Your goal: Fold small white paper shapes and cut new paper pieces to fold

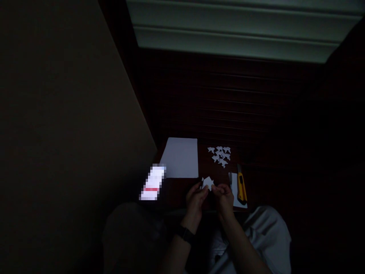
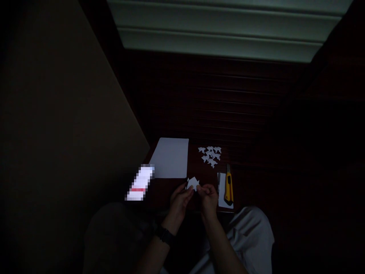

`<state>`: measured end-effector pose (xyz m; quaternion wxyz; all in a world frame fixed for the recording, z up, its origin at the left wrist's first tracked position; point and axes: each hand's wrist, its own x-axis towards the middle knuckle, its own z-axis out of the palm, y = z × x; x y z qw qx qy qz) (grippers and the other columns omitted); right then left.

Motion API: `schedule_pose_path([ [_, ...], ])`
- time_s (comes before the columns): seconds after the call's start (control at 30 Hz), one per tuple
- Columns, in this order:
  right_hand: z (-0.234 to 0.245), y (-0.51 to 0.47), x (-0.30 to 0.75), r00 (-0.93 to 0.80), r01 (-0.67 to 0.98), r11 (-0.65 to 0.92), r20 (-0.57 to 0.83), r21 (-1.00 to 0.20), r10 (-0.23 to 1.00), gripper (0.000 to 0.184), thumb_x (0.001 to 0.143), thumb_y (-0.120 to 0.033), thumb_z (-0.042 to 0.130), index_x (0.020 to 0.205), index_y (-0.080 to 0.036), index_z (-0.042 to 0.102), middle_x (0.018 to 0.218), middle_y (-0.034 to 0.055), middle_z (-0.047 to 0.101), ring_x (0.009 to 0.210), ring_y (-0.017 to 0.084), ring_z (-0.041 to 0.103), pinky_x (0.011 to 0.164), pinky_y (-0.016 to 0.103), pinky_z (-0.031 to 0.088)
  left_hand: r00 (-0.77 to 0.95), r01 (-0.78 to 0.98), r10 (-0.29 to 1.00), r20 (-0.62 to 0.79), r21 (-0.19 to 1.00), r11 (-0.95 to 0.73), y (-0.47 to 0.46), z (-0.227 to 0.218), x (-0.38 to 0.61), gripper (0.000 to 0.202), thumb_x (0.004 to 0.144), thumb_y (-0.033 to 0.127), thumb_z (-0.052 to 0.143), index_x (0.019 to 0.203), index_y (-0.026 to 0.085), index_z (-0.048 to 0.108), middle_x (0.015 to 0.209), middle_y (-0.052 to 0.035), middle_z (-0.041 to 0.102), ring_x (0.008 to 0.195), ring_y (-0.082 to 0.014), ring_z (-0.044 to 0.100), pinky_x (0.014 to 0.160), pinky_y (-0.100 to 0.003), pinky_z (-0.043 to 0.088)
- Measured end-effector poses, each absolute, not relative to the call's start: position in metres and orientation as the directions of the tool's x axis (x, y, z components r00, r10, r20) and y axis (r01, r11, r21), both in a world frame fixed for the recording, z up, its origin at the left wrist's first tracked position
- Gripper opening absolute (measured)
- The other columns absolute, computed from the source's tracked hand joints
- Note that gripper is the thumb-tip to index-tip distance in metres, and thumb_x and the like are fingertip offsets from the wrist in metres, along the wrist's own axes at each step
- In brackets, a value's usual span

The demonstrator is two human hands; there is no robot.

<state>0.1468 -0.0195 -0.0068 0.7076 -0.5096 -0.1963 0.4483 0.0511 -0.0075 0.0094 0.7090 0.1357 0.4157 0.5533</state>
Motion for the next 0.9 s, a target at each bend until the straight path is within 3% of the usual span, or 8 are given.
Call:
schedule_pose_path([
  [0.17, -0.005, -0.019, 0.147, 0.530, -0.511, 0.095, -0.226, -0.855, 0.817, 0.032, 0.055, -0.026, 0.079, 0.072, -0.020, 0.052, 0.055, -0.0087, 0.055, 0.051, 0.008, 0.051, 0.054, 0.021, 0.041, 0.045, -0.670, 0.920, -0.389, 0.672, 0.316, -0.011, 0.010, 0.052, 0.048, 0.060, 0.011, 0.075, 0.106, 0.014, 0.059, 0.083, -0.0069, 0.069, 0.081, -0.0161, 0.066, 0.079, -0.028, 0.051],
  [0.43, -0.007, -0.020, 0.150, 0.439, -0.555, 0.052, -0.240, -0.830, 0.866, 0.033, 0.055, -0.024, 0.079, 0.076, -0.020, 0.055, 0.060, -0.0048, 0.060, 0.057, 0.011, 0.055, 0.058, 0.024, 0.044, -0.011, -0.558, 0.931, -0.364, 0.775, 0.296, -0.006, 0.010, 0.046, 0.050, 0.059, 0.017, 0.077, 0.106, 0.013, 0.061, 0.070, -0.0041, 0.066, 0.068, -0.0136, 0.064, 0.068, -0.025, 0.051],
  [0.57, -0.006, -0.021, 0.153, 0.452, -0.497, 0.061, -0.199, -0.866, 0.869, 0.031, 0.056, -0.023, 0.079, 0.075, -0.019, 0.055, 0.059, -0.0058, 0.058, 0.056, 0.010, 0.054, 0.058, 0.023, 0.042, 0.010, -0.517, 0.942, -0.335, 0.805, 0.292, -0.007, 0.010, 0.043, 0.051, 0.063, 0.022, 0.076, 0.110, 0.013, 0.058, 0.078, -0.0067, 0.068, 0.071, -0.0143, 0.065, 0.070, -0.027, 0.051],
  [0.67, -0.006, -0.022, 0.156, 0.483, -0.468, 0.067, -0.192, -0.881, 0.854, 0.031, 0.055, -0.024, 0.079, 0.073, -0.019, 0.054, 0.056, -0.0070, 0.055, 0.052, 0.009, 0.051, 0.054, 0.022, 0.040, 0.130, -0.505, 0.937, -0.324, 0.791, 0.344, -0.010, 0.015, 0.038, 0.054, 0.064, 0.024, 0.076, 0.112, 0.016, 0.055, 0.091, -0.0097, 0.067, 0.083, -0.0188, 0.065, 0.077, -0.033, 0.052],
  [0.77, -0.007, -0.022, 0.159, 0.485, -0.463, 0.059, -0.197, -0.884, 0.852, 0.030, 0.056, -0.023, 0.078, 0.071, -0.020, 0.053, 0.055, -0.0082, 0.053, 0.049, 0.008, 0.048, 0.051, 0.021, 0.038, 0.247, -0.489, 0.904, -0.348, 0.761, 0.427, -0.013, 0.022, 0.031, 0.046, 0.067, 0.034, 0.073, 0.106, 0.014, 0.058, 0.103, -0.0140, 0.064, 0.087, -0.0240, 0.065, 0.074, -0.038, 0.053],
  [0.9, -0.010, -0.021, 0.161, 0.467, -0.465, 0.049, -0.198, -0.884, 0.862, 0.029, 0.055, -0.020, 0.077, 0.070, -0.020, 0.053, 0.052, -0.0089, 0.050, 0.047, 0.007, 0.046, 0.050, 0.020, 0.036, 0.257, -0.344, 0.908, -0.331, 0.847, 0.406, -0.009, 0.028, 0.027, 0.046, 0.073, 0.052, 0.060, 0.099, 0.014, 0.062, 0.102, -0.0144, 0.064, 0.081, -0.0216, 0.065, 0.061, -0.030, 0.054],
])
